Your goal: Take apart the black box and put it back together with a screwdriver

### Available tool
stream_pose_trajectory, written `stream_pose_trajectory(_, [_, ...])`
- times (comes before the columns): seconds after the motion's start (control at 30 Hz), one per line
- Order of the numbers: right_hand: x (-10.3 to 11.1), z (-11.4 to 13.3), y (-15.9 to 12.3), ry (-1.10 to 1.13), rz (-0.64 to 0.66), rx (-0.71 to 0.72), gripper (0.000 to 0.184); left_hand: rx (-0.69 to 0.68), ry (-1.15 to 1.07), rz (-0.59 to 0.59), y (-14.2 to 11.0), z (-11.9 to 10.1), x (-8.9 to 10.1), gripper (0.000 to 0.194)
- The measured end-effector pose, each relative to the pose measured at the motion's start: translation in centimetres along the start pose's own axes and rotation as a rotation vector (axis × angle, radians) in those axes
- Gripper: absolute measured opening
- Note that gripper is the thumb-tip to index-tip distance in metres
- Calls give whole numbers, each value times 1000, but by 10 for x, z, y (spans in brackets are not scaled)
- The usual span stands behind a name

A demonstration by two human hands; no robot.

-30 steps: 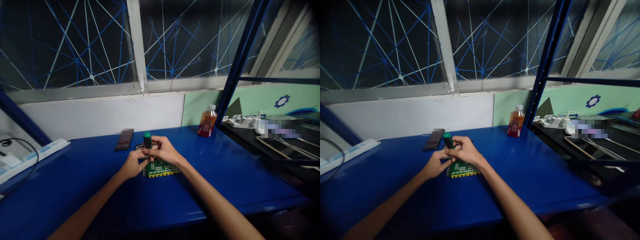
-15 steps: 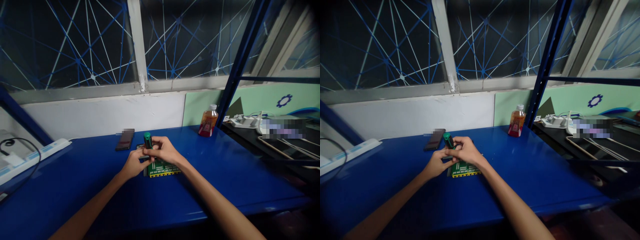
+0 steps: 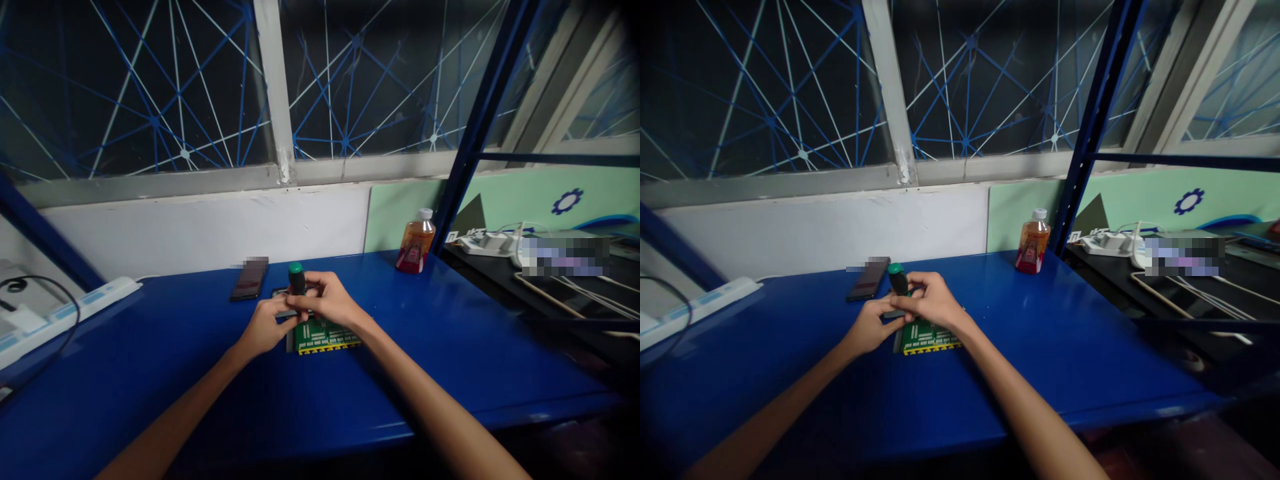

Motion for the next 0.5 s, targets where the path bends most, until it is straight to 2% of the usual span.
stream_pose_trajectory(0.13, [-1, -3, 2, 31, 11, 3, 24, 2, 7, -6, 0, 1, -1, 13])
stream_pose_trajectory(0.33, [0, -4, 2, 10, 2, 8, 26, -16, -1, 49, 2, -8, -4, 17])
stream_pose_trajectory(0.5, [5, -3, 1, -3, -38, -12, 30, -21, 5, 15, 2, -6, -2, 16])
Point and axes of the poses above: each hand's wrist, its own y-axis towards the middle knuckle, its own x-axis out of the back of the hand, z = x × y, the point moved 9 cm from there along y, towards the middle knuckle, and after that the axes turned 14 degrees about -x, right-handed, at the moved point
